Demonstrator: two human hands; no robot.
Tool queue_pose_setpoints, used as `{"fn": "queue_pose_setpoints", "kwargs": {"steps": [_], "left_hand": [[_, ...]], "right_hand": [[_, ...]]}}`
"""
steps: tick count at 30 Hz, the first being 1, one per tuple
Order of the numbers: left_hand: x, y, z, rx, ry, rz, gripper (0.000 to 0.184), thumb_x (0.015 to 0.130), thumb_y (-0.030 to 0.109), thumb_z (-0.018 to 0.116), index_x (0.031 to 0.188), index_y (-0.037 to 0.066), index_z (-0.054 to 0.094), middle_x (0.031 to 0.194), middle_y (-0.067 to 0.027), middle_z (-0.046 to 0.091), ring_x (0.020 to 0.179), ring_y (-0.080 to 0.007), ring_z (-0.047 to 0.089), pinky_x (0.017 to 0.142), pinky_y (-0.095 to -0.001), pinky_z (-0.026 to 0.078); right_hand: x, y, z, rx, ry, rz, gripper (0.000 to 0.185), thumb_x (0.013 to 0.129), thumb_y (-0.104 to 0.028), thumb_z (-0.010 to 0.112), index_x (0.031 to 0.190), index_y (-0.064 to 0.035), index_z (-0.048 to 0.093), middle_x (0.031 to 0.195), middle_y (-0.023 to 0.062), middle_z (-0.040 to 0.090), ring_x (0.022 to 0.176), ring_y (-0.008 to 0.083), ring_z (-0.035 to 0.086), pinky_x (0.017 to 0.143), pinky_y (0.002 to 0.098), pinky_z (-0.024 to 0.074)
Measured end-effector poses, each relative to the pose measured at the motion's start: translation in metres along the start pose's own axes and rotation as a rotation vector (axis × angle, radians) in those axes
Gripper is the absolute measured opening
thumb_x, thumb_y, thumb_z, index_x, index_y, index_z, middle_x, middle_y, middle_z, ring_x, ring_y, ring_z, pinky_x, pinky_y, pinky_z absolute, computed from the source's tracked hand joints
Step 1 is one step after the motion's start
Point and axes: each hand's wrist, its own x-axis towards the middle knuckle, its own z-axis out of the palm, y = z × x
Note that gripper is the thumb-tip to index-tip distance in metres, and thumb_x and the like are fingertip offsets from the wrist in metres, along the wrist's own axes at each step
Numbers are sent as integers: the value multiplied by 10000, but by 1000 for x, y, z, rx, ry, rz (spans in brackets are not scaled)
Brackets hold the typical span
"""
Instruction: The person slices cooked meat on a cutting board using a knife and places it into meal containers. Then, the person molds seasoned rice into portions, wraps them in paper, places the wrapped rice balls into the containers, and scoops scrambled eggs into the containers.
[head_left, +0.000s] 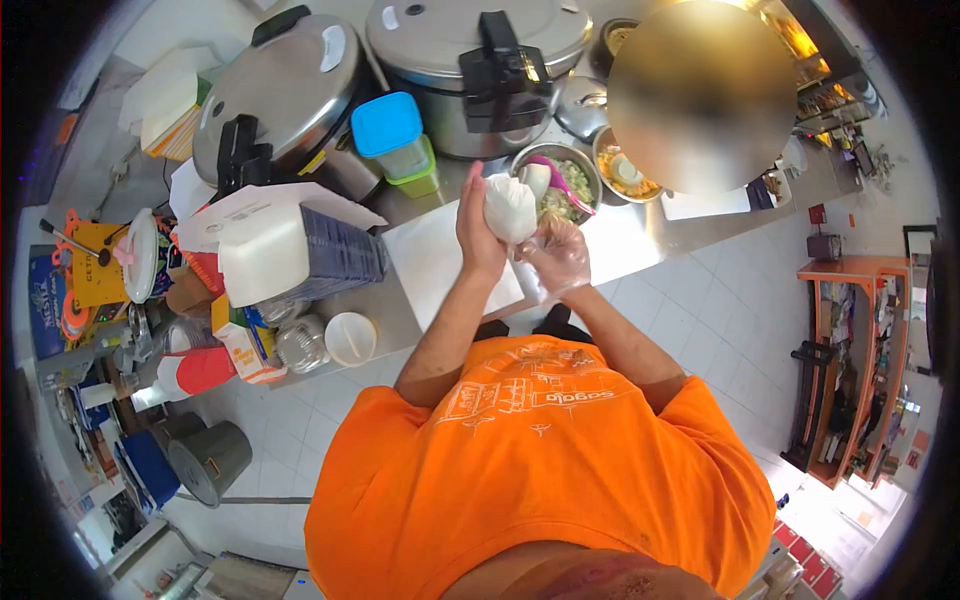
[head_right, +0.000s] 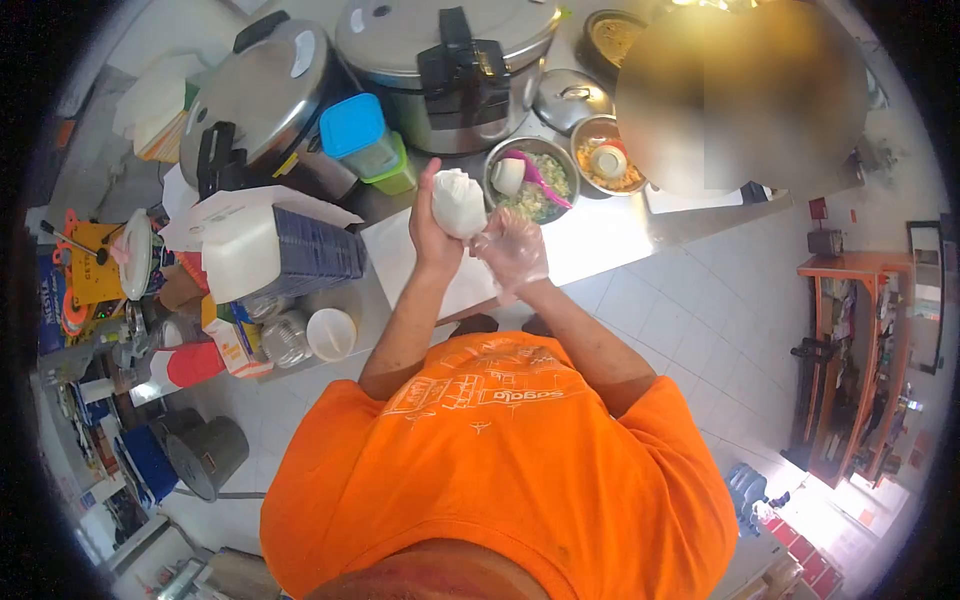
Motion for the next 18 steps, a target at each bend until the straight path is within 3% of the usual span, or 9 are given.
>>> {"fn": "queue_pose_setpoints", "kwargs": {"steps": [1,4,5,8,9,12,13,15,18], "left_hand": [[-1,0,6,-100,-64,-189,605,996,474,470,1453,81,408,1075,-40,613,983,-157,618,874,-325,509],[-12,-15,23,155,-431,-364,620,990,480,477,1457,76,410,1041,-30,616,950,-143,615,854,-306,508],[-11,-32,26,233,-564,-327,611,989,453,487,1461,72,410,1011,-17,610,939,-115,606,854,-285,499],[-17,-86,59,813,-814,-40,623,986,393,498,1483,41,367,1187,-48,625,1003,-161,576,963,-276,411],[-26,-102,76,949,-877,-50,562,986,372,509,1460,87,410,1357,-114,548,1043,-213,572,964,-339,389],[-71,-134,165,1531,-1040,-81,464,991,367,498,1403,154,478,1286,-154,593,1012,-263,605,934,-405,355],[-74,-162,182,1727,-1122,-109,412,997,380,467,1370,207,493,1075,-149,667,960,-308,622,920,-430,302],[-85,-228,201,1807,-1103,29,439,1005,393,431,1389,183,468,1000,-134,667,901,-320,625,910,-433,300],[-113,-277,257,1580,-810,60,541,1025,463,325,1435,116,391,1180,-207,588,1042,-293,591,930,-493,336]], "right_hand": [[-1,-30,-17,203,-69,139,183,778,23,676,790,-39,504,775,113,667,651,199,673,628,311,555],[-9,-32,-77,372,-139,485,174,799,43,656,855,-37,512,747,113,648,649,225,674,647,316,574],[-18,-13,-97,576,-163,519,195,803,68,637,897,-55,519,752,87,638,699,217,675,706,342,587],[-54,-17,-149,730,11,524,197,812,54,644,912,-76,535,799,75,638,750,192,660,692,339,570],[-66,12,-177,683,-24,510,192,830,28,652,938,-100,558,863,64,640,773,177,642,663,330,544],[-103,22,-243,783,130,604,206,902,-128,638,1097,-92,582,979,69,632,816,181,626,691,314,514],[-115,19,-263,888,221,591,225,916,-163,626,1123,-87,577,991,70,628,835,181,621,709,318,515],[-137,9,-300,1088,393,559,280,945,-233,601,1175,-77,567,1016,70,619,874,180,612,744,326,517],[-147,65,-358,742,494,485,356,981,-316,541,1243,-74,554,1098,75,619,959,192,621,810,335,523]]}}
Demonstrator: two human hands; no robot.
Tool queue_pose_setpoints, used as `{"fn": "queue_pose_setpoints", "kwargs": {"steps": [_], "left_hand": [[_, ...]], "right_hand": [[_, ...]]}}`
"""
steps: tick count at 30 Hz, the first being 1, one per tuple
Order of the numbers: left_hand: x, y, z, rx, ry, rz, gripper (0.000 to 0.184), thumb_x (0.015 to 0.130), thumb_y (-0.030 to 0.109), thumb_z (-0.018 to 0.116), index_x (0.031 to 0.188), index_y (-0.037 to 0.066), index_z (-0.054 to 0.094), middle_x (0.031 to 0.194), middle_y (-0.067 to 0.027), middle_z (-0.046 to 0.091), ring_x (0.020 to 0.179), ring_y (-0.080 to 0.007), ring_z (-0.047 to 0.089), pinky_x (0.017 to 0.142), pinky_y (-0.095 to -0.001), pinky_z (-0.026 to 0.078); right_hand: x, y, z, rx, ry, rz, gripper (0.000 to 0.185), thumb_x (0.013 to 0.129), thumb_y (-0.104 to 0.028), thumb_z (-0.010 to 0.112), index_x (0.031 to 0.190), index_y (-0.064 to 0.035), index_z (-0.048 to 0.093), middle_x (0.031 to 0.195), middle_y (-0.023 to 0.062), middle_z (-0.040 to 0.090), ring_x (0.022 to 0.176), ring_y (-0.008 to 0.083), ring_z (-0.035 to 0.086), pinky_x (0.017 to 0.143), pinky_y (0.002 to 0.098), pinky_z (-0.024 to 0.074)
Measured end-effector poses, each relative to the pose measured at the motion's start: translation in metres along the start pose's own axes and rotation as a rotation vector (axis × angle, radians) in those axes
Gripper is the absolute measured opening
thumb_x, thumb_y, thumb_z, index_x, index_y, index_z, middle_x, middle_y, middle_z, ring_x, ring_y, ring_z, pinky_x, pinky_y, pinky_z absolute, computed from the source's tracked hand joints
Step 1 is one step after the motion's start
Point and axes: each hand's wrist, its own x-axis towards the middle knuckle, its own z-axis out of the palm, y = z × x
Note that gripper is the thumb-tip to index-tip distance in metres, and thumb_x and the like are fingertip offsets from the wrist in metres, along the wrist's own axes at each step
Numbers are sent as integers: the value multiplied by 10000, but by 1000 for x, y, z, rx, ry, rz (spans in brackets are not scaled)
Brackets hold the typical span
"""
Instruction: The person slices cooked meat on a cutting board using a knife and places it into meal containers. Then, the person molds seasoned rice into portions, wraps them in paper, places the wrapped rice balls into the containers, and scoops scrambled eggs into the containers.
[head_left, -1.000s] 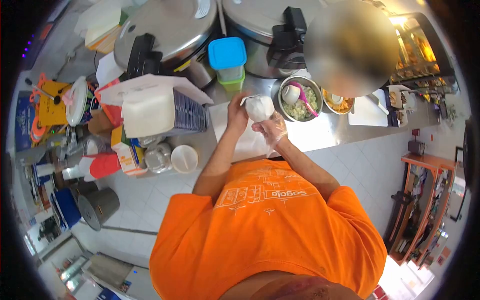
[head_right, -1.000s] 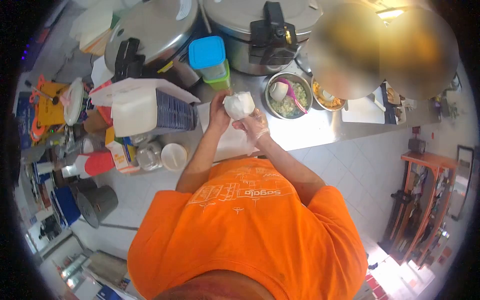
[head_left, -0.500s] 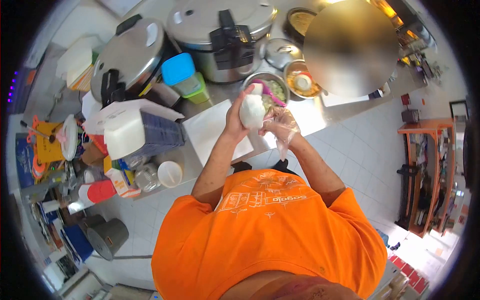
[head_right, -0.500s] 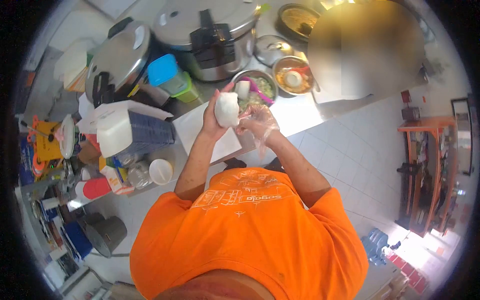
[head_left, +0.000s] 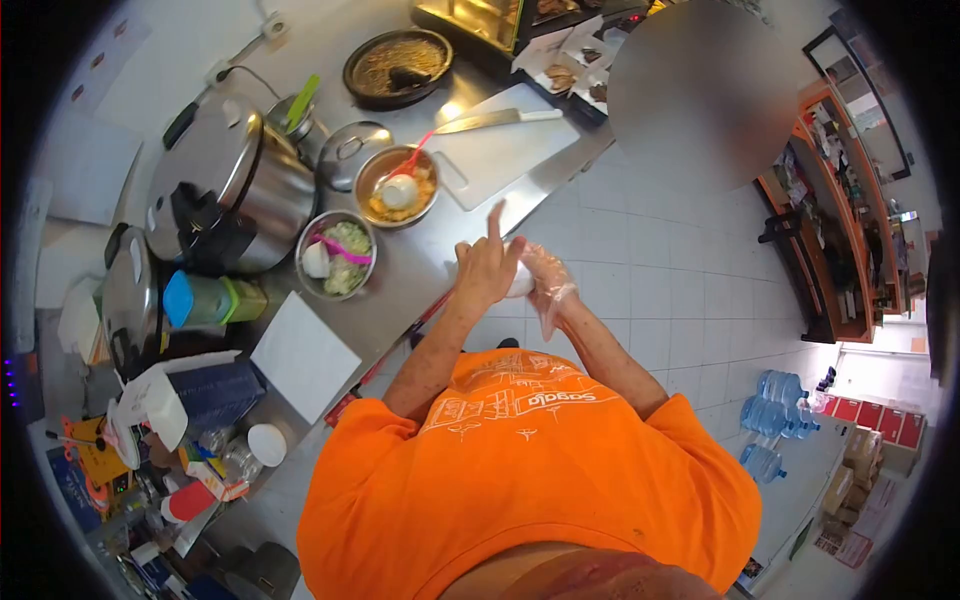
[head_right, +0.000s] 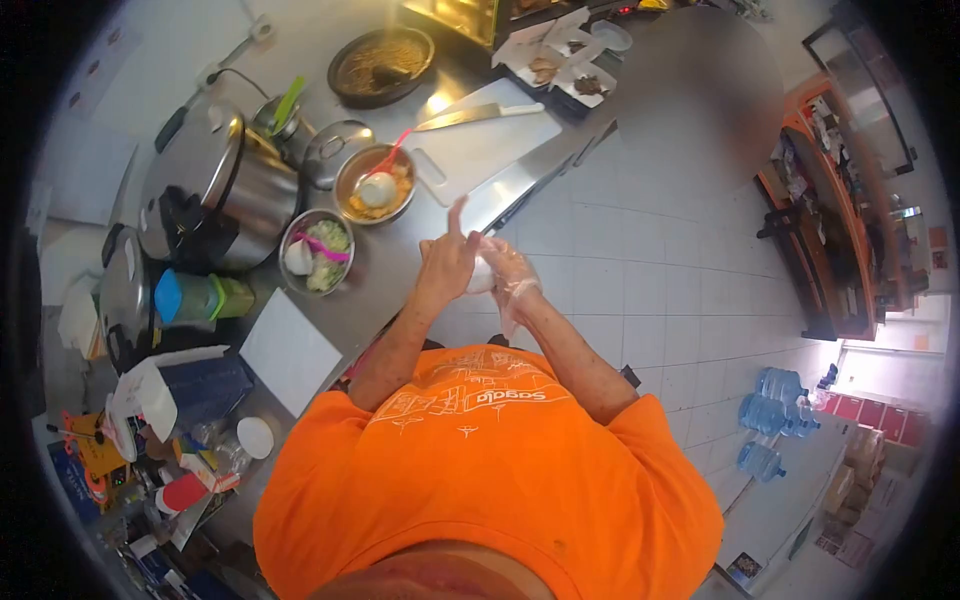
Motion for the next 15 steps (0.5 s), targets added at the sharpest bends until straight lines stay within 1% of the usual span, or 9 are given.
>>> {"fn": "queue_pose_setpoints", "kwargs": {"steps": [2,3,4,6,7,10,11,13,15], "left_hand": [[26,-12,50,-289,445,82,610,1027,526,272,1440,89,372,1251,-272,567,1190,-292,547,990,-519,328],[39,-7,57,-673,262,-31,622,1027,540,267,1461,104,352,1317,-197,527,1242,-250,498,1023,-476,336],[51,-3,63,-1033,132,-210,634,1027,554,261,1482,118,331,1382,-121,487,1294,-208,450,1056,-433,345],[65,14,78,-1509,-153,-294,661,1024,580,245,1485,113,325,1435,-92,450,1332,-203,422,1107,-400,316],[85,5,93,-1355,-59,-187,700,1018,601,195,1484,92,314,1472,-75,416,1381,-202,370,1148,-393,274],[139,5,88,-1350,-105,-130,732,1016,604,134,1481,63,301,1482,-71,409,1387,-205,365,1152,-387,261],[162,-11,93,-1349,-197,-89,832,975,679,121,1517,57,228,1528,-100,359,1421,-238,320,1172,-426,210],[202,-25,100,-1324,-241,-183,904,940,732,126,1535,53,163,1554,-123,317,1437,-265,291,1176,-464,180],[244,-39,111,-1326,-253,-310,989,899,788,167,1552,51,79,1585,-152,250,1451,-304,260,1175,-526,139]], "right_hand": [[25,-27,-30,-283,114,-180,416,988,-361,513,1287,-72,537,1176,116,613,1050,234,612,876,359,503],[36,-42,-38,-424,170,-269,447,991,-383,499,1309,-71,529,1214,137,609,1095,255,607,909,371,494],[47,-54,-40,-611,197,-350,461,986,-389,507,1315,-68,527,1231,158,605,1117,280,599,934,378,479],[68,-70,-36,-986,248,-503,490,975,-402,524,1327,-60,524,1263,201,597,1160,328,584,984,392,448],[82,-79,-36,-924,201,-607,512,971,-409,526,1325,-39,525,1244,239,596,1168,361,572,1018,401,417],[141,-117,-48,-929,48,-451,465,995,-355,526,1282,11,542,1211,192,627,1140,274,597,998,362,440],[163,-127,-57,-684,-28,-263,466,989,-373,525,1268,0,552,1197,194,629,1111,284,607,973,375,452],[221,-146,-88,-185,-166,92,470,977,-407,523,1240,-21,574,1168,198,634,1051,305,627,924,401,477],[293,-170,-132,-177,-71,26,469,953,-424,565,1199,-24,584,1122,174,647,987,289,637,873,404,497]]}}
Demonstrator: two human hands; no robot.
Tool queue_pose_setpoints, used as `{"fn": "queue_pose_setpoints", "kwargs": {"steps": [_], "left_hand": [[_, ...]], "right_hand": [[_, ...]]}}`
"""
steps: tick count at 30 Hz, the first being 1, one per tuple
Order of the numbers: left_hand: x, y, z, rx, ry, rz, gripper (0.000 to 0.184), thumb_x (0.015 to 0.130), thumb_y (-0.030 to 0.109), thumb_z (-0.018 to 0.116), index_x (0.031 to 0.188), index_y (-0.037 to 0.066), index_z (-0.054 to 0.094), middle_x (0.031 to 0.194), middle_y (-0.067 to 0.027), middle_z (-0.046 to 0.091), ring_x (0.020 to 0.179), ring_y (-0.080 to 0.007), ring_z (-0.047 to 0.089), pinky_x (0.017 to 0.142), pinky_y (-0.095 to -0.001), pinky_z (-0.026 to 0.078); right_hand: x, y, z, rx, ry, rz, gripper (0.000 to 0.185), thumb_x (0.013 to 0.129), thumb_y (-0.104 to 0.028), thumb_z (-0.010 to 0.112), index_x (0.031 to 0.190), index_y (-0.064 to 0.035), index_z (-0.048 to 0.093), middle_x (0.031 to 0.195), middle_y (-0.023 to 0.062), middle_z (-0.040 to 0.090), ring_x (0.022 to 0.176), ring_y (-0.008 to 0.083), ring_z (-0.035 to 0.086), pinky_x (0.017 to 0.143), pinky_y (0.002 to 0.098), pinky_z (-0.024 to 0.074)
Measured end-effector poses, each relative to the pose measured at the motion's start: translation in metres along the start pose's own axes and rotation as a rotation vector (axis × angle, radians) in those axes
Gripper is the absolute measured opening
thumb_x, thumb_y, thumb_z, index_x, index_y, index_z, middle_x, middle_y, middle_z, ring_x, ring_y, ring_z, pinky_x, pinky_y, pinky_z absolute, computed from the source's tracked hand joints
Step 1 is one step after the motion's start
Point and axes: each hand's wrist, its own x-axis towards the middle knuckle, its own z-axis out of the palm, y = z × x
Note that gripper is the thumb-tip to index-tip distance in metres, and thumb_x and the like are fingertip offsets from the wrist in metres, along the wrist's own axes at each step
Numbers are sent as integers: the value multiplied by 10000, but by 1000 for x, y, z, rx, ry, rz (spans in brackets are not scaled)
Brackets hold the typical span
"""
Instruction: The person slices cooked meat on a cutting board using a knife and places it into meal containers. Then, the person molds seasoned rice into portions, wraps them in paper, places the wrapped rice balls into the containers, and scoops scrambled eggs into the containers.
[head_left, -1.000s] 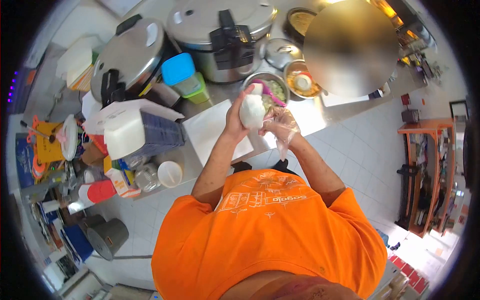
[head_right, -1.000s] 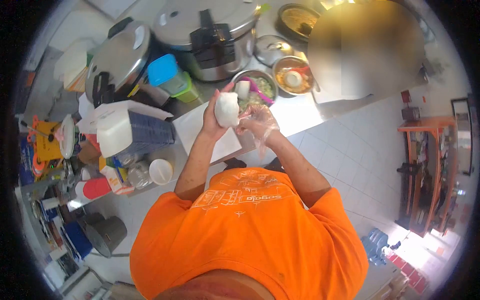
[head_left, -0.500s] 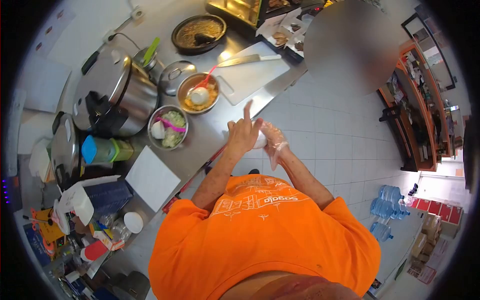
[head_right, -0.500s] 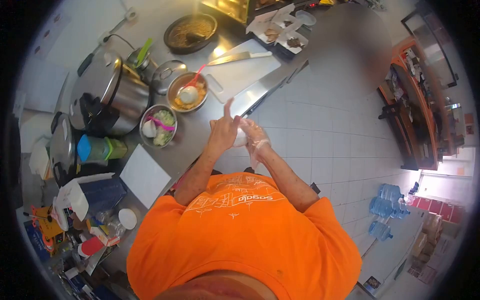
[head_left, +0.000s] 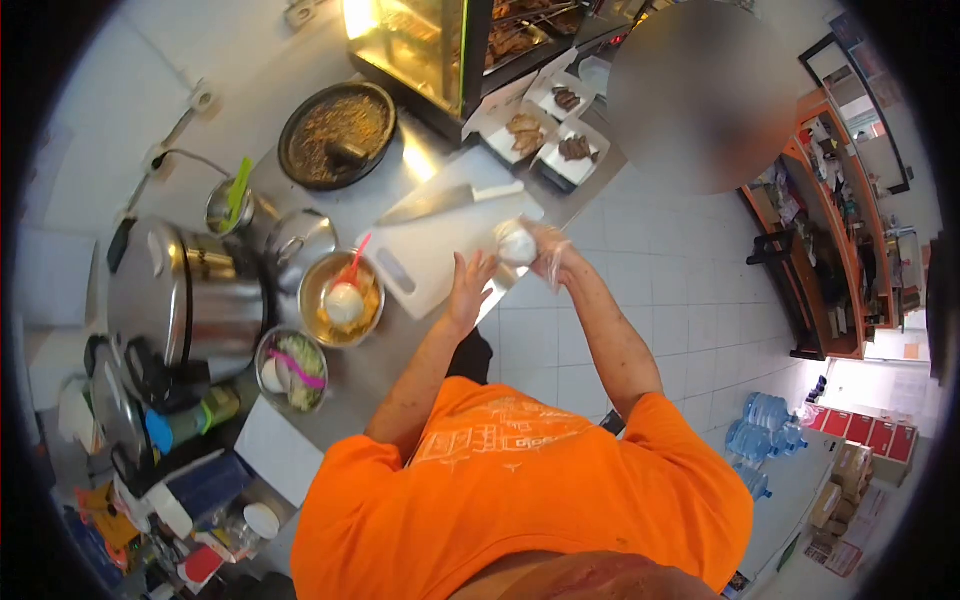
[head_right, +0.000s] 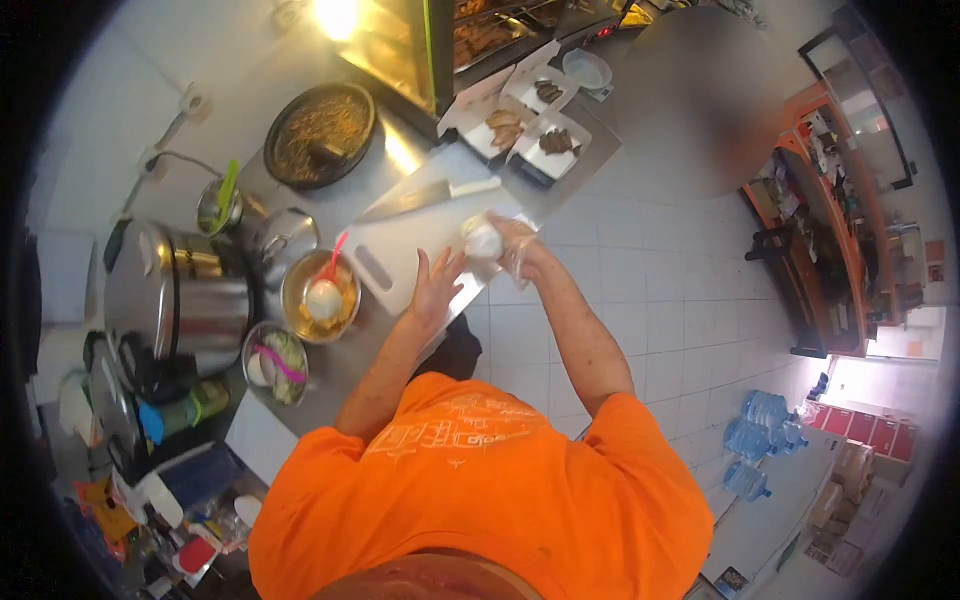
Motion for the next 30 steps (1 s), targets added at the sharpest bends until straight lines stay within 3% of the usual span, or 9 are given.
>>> {"fn": "queue_pose_setpoints", "kwargs": {"steps": [5,13,17,19,20,24,25,26,30], "left_hand": [[109,5,8,77,-118,-196,944,929,744,236,1551,52,74,1597,-115,232,1451,-279,267,1174,-500,176],[277,-17,101,-231,34,-201,976,891,790,250,1565,132,-4,1643,-50,11,1496,-243,128,1171,-537,114],[277,-3,134,-361,129,-133,910,902,776,246,1560,159,124,1620,-47,157,1475,-251,199,1157,-544,162],[298,-31,131,-453,128,-102,728,956,676,264,1470,173,383,1464,-69,456,1336,-219,431,1092,-367,310],[319,-60,115,-461,109,-41,717,959,663,283,1460,162,395,1456,-86,462,1320,-223,447,1078,-362,326],[250,-26,88,237,227,157,654,953,528,499,1411,67,429,1409,-97,465,1267,-213,460,976,-400,458],[215,-3,91,129,291,149,549,928,378,622,1373,90,480,1362,-82,510,1227,-201,499,966,-380,459],[174,15,86,213,372,299,500,907,309,660,1329,83,515,1318,-83,543,1177,-200,530,950,-372,465],[32,42,4,638,953,626,373,843,195,716,1166,58,590,1123,-113,624,975,-241,596,822,-336,484]], "right_hand": [[146,-64,-145,-908,836,-563,407,875,-408,697,964,-20,611,918,136,674,822,207,642,732,347,514],[208,-90,-158,-1343,291,-156,387,903,-423,607,1075,-88,697,1169,161,661,1052,325,647,901,412,494],[197,-72,-145,-1747,504,-315,282,949,-277,530,977,-68,717,1073,193,670,963,331,678,815,441,536],[209,-54,-153,-1837,441,-231,271,942,-265,527,954,-73,718,1041,197,670,934,324,683,790,445,546],[214,-38,-178,-2037,449,-711,238,921,-232,527,945,-93,719,1016,184,679,883,313,688,780,442,553],[150,-104,-126,-1514,425,-448,254,910,-224,566,1069,-94,715,1051,164,701,966,345,674,834,428,529],[140,-112,-120,-1271,333,-881,248,923,-248,582,1013,-66,724,1001,169,708,947,333,680,816,406,538],[160,-77,-164,-1364,617,-825,228,919,-223,623,978,-24,718,943,169,715,892,321,688,786,380,544],[70,-61,-108,-1179,255,-938,152,895,-122,661,939,21,687,892,153,701,777,288,658,727,366,531]]}}
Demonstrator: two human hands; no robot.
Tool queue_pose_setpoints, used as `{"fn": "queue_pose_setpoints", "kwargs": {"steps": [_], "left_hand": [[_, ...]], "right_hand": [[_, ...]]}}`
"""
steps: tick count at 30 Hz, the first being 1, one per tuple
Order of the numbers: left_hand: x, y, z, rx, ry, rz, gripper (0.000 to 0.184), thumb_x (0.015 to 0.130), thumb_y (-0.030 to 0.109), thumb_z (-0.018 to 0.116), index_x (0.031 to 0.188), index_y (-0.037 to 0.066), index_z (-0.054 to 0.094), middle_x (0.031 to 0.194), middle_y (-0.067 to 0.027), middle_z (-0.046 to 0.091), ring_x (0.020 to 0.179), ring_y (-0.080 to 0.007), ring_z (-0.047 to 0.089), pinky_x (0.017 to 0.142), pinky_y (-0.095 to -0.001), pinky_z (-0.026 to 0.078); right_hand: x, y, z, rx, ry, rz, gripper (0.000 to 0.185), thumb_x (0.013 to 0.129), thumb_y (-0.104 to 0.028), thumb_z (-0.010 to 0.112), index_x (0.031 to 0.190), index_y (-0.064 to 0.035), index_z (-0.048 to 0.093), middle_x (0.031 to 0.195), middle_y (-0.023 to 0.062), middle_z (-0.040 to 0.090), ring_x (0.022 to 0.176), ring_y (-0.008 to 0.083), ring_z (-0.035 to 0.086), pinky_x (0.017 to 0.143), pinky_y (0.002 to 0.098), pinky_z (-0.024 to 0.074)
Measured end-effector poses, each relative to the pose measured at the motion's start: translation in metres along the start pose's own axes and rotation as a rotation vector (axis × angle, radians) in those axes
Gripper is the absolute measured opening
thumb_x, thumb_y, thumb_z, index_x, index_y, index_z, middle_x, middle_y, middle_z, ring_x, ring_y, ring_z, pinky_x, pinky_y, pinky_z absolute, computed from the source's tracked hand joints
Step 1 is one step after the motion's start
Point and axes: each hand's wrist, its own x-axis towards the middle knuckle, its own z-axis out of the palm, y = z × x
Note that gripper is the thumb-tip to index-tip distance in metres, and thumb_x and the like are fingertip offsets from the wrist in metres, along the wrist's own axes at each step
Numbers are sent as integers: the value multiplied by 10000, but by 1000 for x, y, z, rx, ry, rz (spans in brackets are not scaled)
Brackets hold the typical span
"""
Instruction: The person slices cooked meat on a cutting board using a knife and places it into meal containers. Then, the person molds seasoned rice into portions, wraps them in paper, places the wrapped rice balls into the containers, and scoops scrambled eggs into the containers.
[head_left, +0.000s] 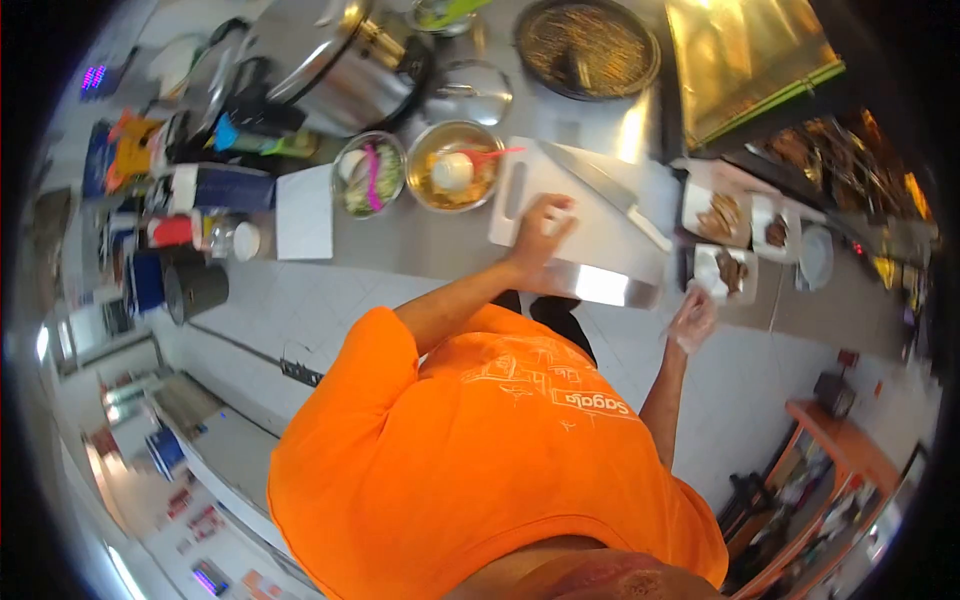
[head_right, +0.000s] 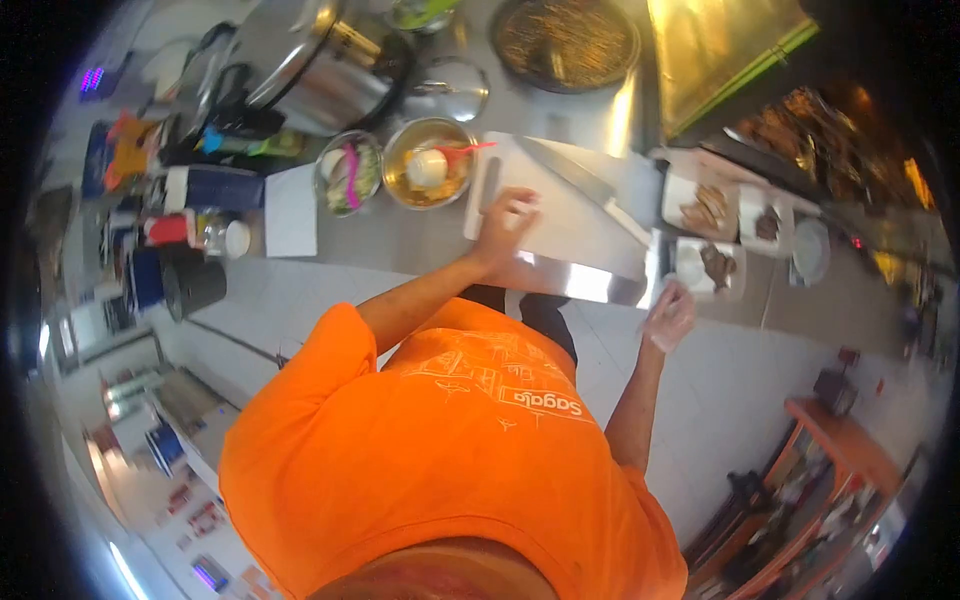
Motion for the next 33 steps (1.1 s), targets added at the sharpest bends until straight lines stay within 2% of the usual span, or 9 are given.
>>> {"fn": "queue_pose_setpoints", "kwargs": {"steps": [2,5,7,10,13,18,25,28,33], "left_hand": [[2,-32,-88,338,301,113,346,826,181,716,1130,67,596,1116,-128,619,998,-297,584,856,-363,468],[2,-66,-215,727,509,149,376,820,167,706,1163,67,586,1172,-153,603,1105,-330,539,952,-462,407],[8,-104,-290,893,724,-87,460,819,112,674,1264,111,557,1276,-116,574,1172,-316,504,977,-534,368],[37,-142,-402,878,314,-389,587,800,42,638,1356,182,511,1373,-40,534,1242,-296,459,1000,-559,334],[61,-159,-458,1174,-211,35,687,763,-23,616,1383,245,491,1404,29,517,1273,-284,440,1025,-523,321],[101,-191,-481,1143,-537,321,773,630,175,827,1334,268,520,1333,62,565,1308,-256,429,1017,-606,283],[95,-173,-527,491,-488,212,804,609,215,861,1332,180,510,1300,-65,573,1258,-283,495,1102,-462,332],[53,-190,-546,-276,-238,34,796,675,202,846,1362,118,454,1207,-99,600,1268,-250,496,1085,-404,380],[20,-245,-523,-895,162,-309,638,839,168,689,1390,42,394,1303,-80,547,1264,-210,475,1080,-402,365]], "right_hand": [[-26,-18,35,313,-213,-16,123,897,-114,646,949,-9,685,864,139,687,749,281,644,719,362,520],[-27,-122,68,218,-616,-217,94,890,-142,611,936,-74,658,847,177,665,778,361,644,706,441,507],[-24,-189,105,242,-794,-401,111,888,-174,605,936,-82,644,840,172,659,789,379,638,715,452,503],[-15,-305,156,298,-1033,-533,146,892,-205,589,940,-72,625,818,168,657,778,396,630,713,461,498],[-27,-423,215,97,-1072,-505,226,895,-260,585,861,-44,640,823,194,659,763,390,638,713,466,495],[-96,-524,313,-152,-1048,-344,313,870,-343,615,963,-48,664,917,219,688,893,384,674,789,475,526],[-100,-543,370,-350,-916,-89,336,892,-281,605,1070,3,621,987,252,689,1013,394,663,860,455,530],[-82,-546,368,-391,-955,-239,248,875,-204,612,1002,7,649,969,243,695,975,388,676,826,465,541],[-97,-587,300,-510,-904,-205,244,914,-255,583,923,-48,711,903,199,707,874,378,697,762,479,544]]}}
